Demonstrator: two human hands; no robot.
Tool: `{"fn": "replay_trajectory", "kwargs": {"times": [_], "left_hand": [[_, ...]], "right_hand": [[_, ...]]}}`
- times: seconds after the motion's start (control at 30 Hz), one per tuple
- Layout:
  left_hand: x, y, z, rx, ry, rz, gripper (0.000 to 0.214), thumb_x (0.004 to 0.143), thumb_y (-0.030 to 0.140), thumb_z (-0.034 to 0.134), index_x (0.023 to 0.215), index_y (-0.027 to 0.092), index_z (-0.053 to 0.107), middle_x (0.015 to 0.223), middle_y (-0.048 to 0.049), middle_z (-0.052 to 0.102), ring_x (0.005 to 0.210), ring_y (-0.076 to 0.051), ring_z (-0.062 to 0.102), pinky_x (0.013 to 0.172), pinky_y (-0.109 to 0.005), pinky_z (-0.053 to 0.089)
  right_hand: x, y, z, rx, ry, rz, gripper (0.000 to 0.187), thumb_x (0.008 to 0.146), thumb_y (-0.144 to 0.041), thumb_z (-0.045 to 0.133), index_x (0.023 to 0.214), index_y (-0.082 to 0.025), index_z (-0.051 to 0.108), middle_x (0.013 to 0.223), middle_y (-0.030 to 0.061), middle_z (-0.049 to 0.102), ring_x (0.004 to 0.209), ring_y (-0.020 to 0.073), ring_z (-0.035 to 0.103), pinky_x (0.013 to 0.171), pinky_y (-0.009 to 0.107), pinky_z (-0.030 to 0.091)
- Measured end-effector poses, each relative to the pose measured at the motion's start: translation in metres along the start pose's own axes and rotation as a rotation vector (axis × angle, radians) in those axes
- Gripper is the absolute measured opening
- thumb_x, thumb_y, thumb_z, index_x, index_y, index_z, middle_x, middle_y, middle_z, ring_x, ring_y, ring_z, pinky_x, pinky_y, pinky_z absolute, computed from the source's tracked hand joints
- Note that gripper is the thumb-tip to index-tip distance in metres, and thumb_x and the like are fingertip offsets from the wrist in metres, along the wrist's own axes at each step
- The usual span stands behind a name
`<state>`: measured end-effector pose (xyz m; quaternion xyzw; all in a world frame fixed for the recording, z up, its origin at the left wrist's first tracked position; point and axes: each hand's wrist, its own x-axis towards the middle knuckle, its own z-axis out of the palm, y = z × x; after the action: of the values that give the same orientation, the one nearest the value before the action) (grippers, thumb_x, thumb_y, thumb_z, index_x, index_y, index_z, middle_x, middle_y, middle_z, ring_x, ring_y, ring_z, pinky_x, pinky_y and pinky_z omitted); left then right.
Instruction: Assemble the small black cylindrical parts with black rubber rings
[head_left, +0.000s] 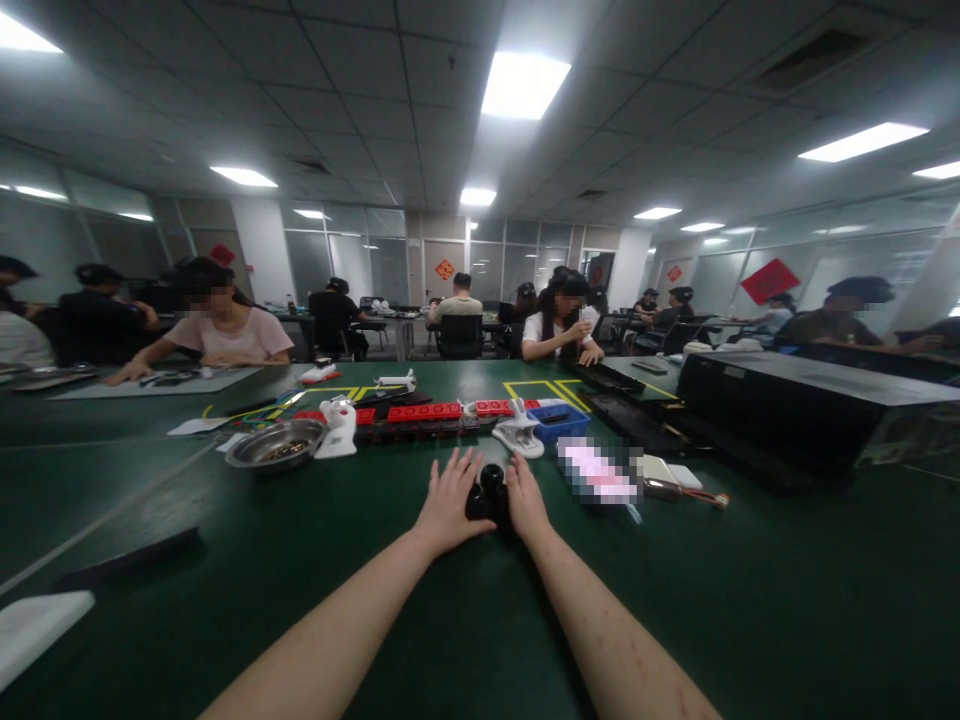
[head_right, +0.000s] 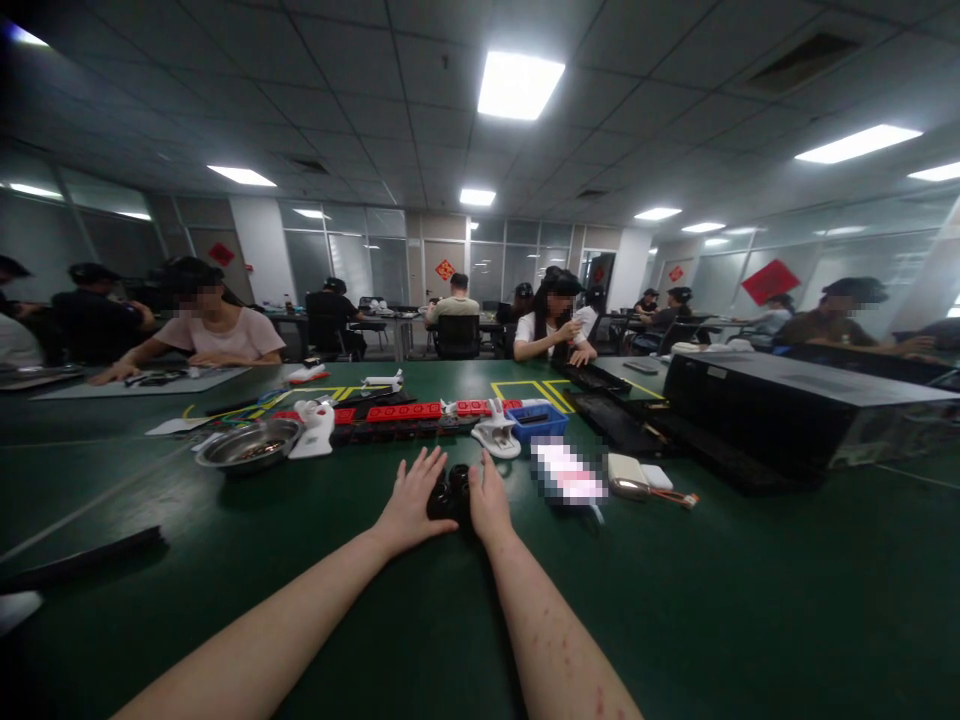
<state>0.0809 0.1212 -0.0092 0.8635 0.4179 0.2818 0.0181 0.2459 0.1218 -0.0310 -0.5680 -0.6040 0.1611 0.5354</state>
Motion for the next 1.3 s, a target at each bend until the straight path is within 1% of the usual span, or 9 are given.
{"fn": "replay_trajectory", "kwargs": {"times": [0.1, 0.17, 0.27, 0.33, 0.4, 0.63, 0.9, 1.1, 1.3], "left_hand": [[-0.002, -0.005, -0.006, -0.013, 0.041, -0.083, 0.108, 0.061, 0.052, 0.070, 0.140, 0.020, 0.004, 0.148, -0.0112, 0.010, 0.134, -0.030, 0.004, 0.106, -0.054, -0.003], [-0.003, -0.017, -0.010, -0.025, 0.058, -0.165, 0.087, 0.077, 0.049, 0.057, 0.140, 0.018, 0.005, 0.147, -0.0122, 0.014, 0.134, -0.028, 0.009, 0.107, -0.053, 0.005], [-0.001, -0.039, -0.015, -0.037, 0.065, -0.305, 0.046, 0.092, 0.034, 0.040, 0.133, 0.016, 0.028, 0.138, -0.0144, 0.034, 0.126, -0.029, 0.032, 0.100, -0.052, 0.029], [0.002, -0.050, -0.016, -0.046, 0.032, -0.345, 0.032, 0.091, 0.029, 0.045, 0.121, 0.016, 0.044, 0.125, -0.0109, 0.047, 0.109, -0.025, 0.049, 0.089, -0.047, 0.042], [0.006, -0.054, -0.014, -0.059, -0.028, -0.340, 0.026, 0.088, 0.028, 0.052, 0.112, 0.017, 0.051, 0.115, -0.0071, 0.053, 0.097, -0.021, 0.056, 0.081, -0.042, 0.048], [0.014, -0.048, -0.003, -0.080, -0.159, -0.310, 0.028, 0.088, 0.028, 0.052, 0.113, 0.016, 0.050, 0.115, -0.0075, 0.053, 0.097, -0.022, 0.056, 0.081, -0.042, 0.048], [0.018, -0.047, 0.002, -0.062, -0.194, -0.276, 0.028, 0.088, 0.028, 0.052, 0.113, 0.016, 0.051, 0.115, -0.0074, 0.053, 0.096, -0.022, 0.056, 0.081, -0.042, 0.048], [0.015, -0.045, 0.002, -0.042, -0.184, -0.313, 0.027, 0.088, 0.029, 0.052, 0.112, 0.016, 0.051, 0.114, -0.0073, 0.054, 0.097, -0.022, 0.056, 0.081, -0.042, 0.048], [0.009, -0.046, -0.001, -0.007, -0.152, -0.335, 0.028, 0.088, 0.029, 0.053, 0.112, 0.016, 0.051, 0.115, -0.0074, 0.053, 0.098, -0.022, 0.055, 0.083, -0.043, 0.047]], "right_hand": [[0.002, 0.002, -0.001, -0.003, 0.046, 0.030, 0.041, 0.091, -0.036, 0.037, 0.126, -0.014, 0.040, 0.123, 0.0135, 0.050, 0.113, 0.0248, 0.047, 0.096, 0.044, 0.035], [0.003, 0.003, -0.001, -0.001, 0.054, 0.046, 0.035, 0.090, -0.033, 0.045, 0.121, -0.016, 0.045, 0.119, 0.0102, 0.052, 0.106, 0.0237, 0.052, 0.090, 0.046, 0.040], [0.004, 0.003, -0.002, 0.008, 0.049, 0.064, 0.029, 0.089, -0.030, 0.049, 0.114, -0.016, 0.049, 0.113, 0.0075, 0.054, 0.097, 0.0210, 0.056, 0.082, 0.042, 0.046], [0.003, 0.002, -0.002, 0.012, 0.027, 0.065, 0.025, 0.089, -0.029, 0.049, 0.109, -0.015, 0.052, 0.108, 0.0065, 0.057, 0.091, 0.0192, 0.058, 0.079, 0.040, 0.048], [0.002, 0.000, -0.003, 0.005, -0.003, 0.048, 0.022, 0.089, -0.029, 0.049, 0.104, -0.015, 0.055, 0.103, 0.0056, 0.059, 0.087, 0.0177, 0.059, 0.076, 0.038, 0.049], [0.001, -0.014, -0.006, -0.157, -0.011, -0.036, 0.023, 0.089, -0.027, 0.049, 0.108, -0.015, 0.053, 0.109, 0.0067, 0.057, 0.096, 0.0202, 0.056, 0.082, 0.041, 0.046], [0.015, -0.041, -0.011, -0.353, -0.269, -0.118, 0.019, 0.089, -0.028, 0.049, 0.101, -0.015, 0.058, 0.108, 0.0061, 0.058, 0.097, 0.0195, 0.056, 0.085, 0.042, 0.044], [0.026, -0.044, -0.008, -0.487, -0.341, -0.004, 0.019, 0.089, -0.028, 0.049, 0.102, -0.017, 0.057, 0.109, 0.0060, 0.057, 0.093, 0.0185, 0.057, 0.081, 0.039, 0.047], [0.048, -0.039, 0.001, -0.491, -0.372, 0.124, 0.023, 0.088, -0.028, 0.051, 0.107, -0.015, 0.053, 0.105, 0.0060, 0.058, 0.086, 0.0176, 0.059, 0.073, 0.036, 0.050]]}}
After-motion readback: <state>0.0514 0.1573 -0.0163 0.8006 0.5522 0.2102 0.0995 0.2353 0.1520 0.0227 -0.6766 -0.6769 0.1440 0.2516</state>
